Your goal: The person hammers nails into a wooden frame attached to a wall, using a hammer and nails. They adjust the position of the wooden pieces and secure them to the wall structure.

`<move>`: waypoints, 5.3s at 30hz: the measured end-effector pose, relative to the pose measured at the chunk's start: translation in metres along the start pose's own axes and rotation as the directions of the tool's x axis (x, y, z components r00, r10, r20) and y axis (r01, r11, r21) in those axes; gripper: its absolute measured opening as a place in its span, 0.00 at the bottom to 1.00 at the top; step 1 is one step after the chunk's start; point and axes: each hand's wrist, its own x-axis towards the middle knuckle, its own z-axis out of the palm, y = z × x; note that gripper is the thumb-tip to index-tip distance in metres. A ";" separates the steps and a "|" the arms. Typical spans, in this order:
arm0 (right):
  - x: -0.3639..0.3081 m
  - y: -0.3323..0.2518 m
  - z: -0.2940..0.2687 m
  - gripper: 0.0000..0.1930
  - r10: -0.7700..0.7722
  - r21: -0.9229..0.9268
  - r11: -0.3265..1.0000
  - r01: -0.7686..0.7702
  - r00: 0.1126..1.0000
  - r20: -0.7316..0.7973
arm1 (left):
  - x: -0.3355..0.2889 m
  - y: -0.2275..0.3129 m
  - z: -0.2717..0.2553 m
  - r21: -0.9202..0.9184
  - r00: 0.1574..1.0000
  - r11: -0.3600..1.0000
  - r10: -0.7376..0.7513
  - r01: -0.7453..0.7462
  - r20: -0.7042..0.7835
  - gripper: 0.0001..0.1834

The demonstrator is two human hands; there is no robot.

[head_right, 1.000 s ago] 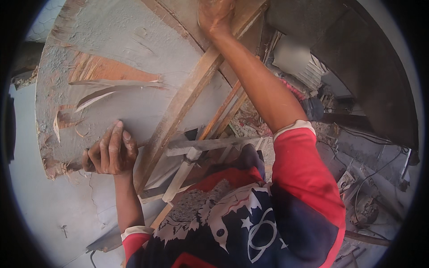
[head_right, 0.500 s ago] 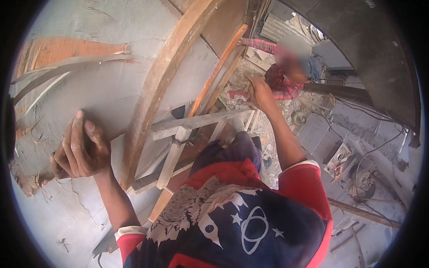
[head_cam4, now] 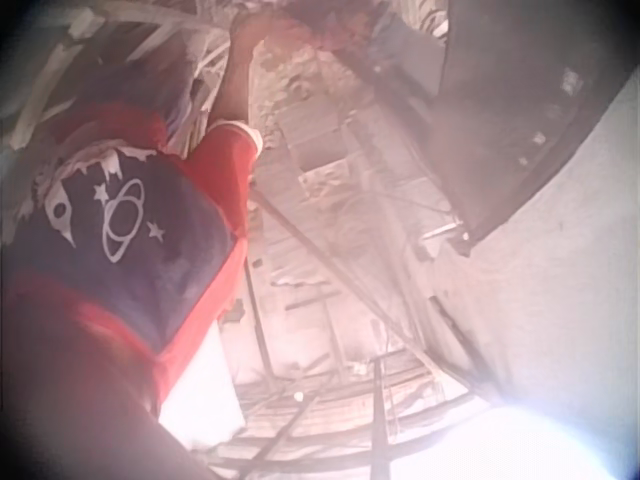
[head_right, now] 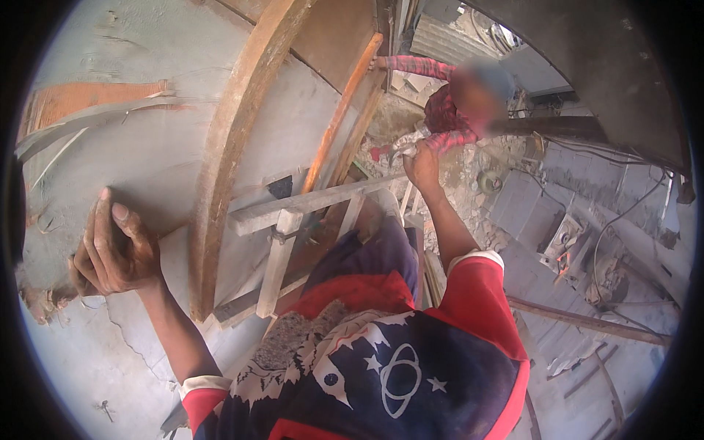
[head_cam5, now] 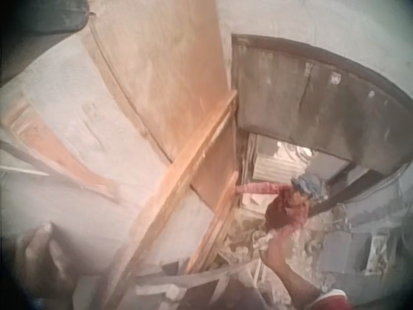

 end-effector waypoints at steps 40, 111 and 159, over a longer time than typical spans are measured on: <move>-0.094 -0.305 -0.120 0.15 -0.263 0.931 -0.354 -0.093 0.965 -0.004 | -0.002 -0.006 -0.034 -0.522 0.993 0.849 -0.114 0.080 -0.033 0.17; -0.130 -0.418 -0.094 0.26 -0.667 0.959 -0.019 0.284 0.711 -0.224 | 0.057 -0.053 -0.065 -0.823 0.907 0.563 -0.380 0.072 -0.181 0.07; -0.080 -0.484 -0.134 0.33 -0.766 0.909 0.061 -0.413 0.564 0.308 | 0.061 -0.059 -0.060 -0.686 0.913 0.725 -0.241 -0.056 -0.329 0.06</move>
